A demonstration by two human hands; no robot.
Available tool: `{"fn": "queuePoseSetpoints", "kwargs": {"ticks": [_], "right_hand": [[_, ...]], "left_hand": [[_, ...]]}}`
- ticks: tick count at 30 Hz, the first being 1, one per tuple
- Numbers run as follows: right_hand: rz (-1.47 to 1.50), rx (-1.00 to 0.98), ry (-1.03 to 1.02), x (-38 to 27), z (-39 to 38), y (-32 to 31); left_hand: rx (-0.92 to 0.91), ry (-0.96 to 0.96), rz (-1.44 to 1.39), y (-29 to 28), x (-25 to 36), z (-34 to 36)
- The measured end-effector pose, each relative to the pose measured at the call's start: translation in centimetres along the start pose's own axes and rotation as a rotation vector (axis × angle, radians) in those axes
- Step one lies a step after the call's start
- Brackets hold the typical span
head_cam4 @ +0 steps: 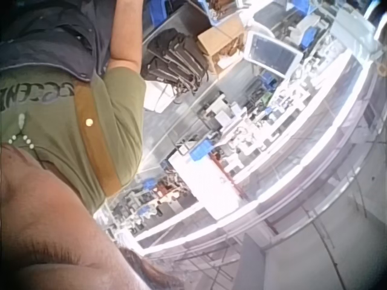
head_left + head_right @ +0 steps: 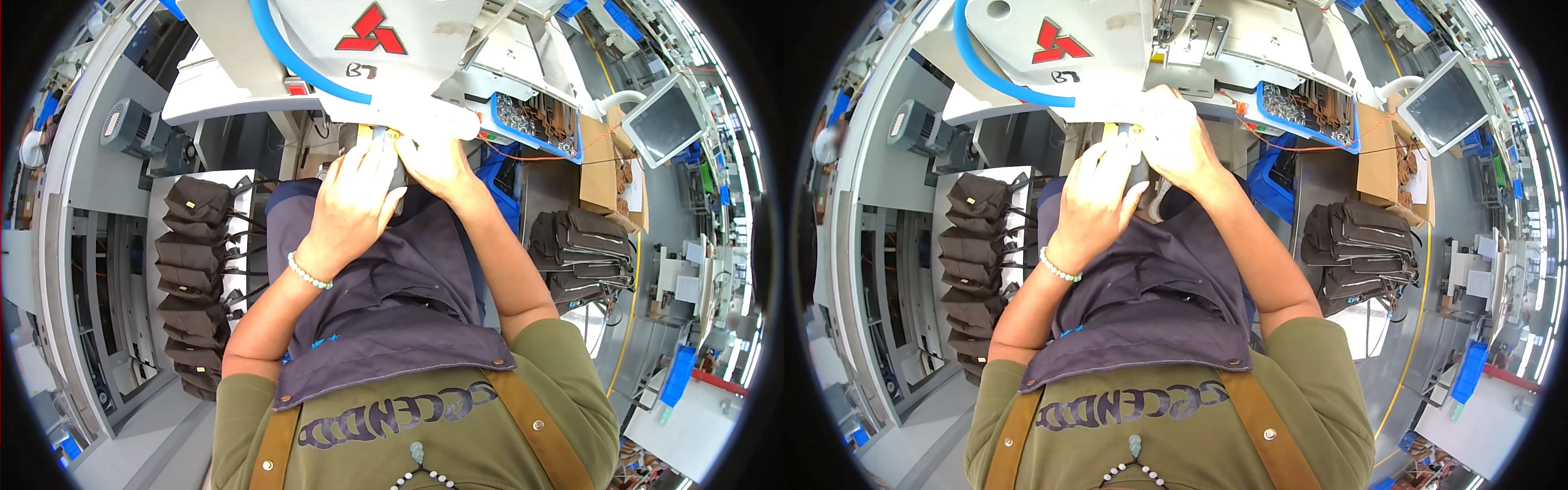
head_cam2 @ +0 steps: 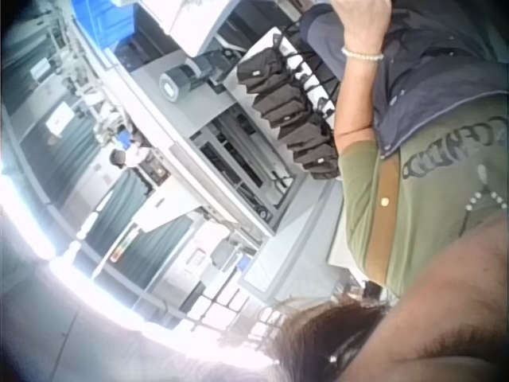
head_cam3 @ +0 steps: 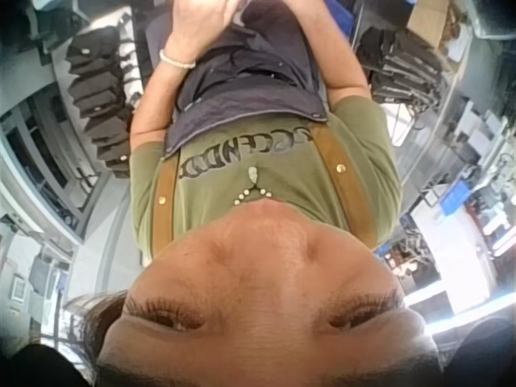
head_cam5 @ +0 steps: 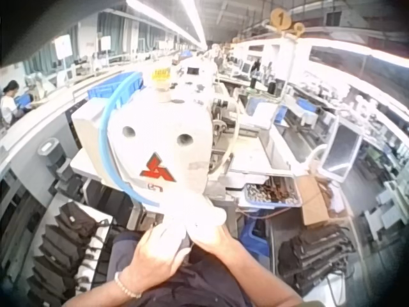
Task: The worker is sewing small fabric or leather pouches using an industrial sewing machine.
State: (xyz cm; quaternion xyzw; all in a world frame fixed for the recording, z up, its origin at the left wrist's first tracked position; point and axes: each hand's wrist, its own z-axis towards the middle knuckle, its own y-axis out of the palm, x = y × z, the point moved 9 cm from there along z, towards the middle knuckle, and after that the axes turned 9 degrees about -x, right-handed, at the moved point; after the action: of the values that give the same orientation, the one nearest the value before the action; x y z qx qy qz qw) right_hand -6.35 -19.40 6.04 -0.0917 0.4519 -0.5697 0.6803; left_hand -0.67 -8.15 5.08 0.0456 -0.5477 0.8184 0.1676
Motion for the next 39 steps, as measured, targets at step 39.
{"fn": "queuePoseSetpoints", "kwargs": {"ticks": [39], "right_hand": [[-0.046, 0.018, -0.013, -0.5, 0.0, 0.0]], "left_hand": [[0.073, 0.025, -0.018, -1.5, 1.1, -0.3]]}}
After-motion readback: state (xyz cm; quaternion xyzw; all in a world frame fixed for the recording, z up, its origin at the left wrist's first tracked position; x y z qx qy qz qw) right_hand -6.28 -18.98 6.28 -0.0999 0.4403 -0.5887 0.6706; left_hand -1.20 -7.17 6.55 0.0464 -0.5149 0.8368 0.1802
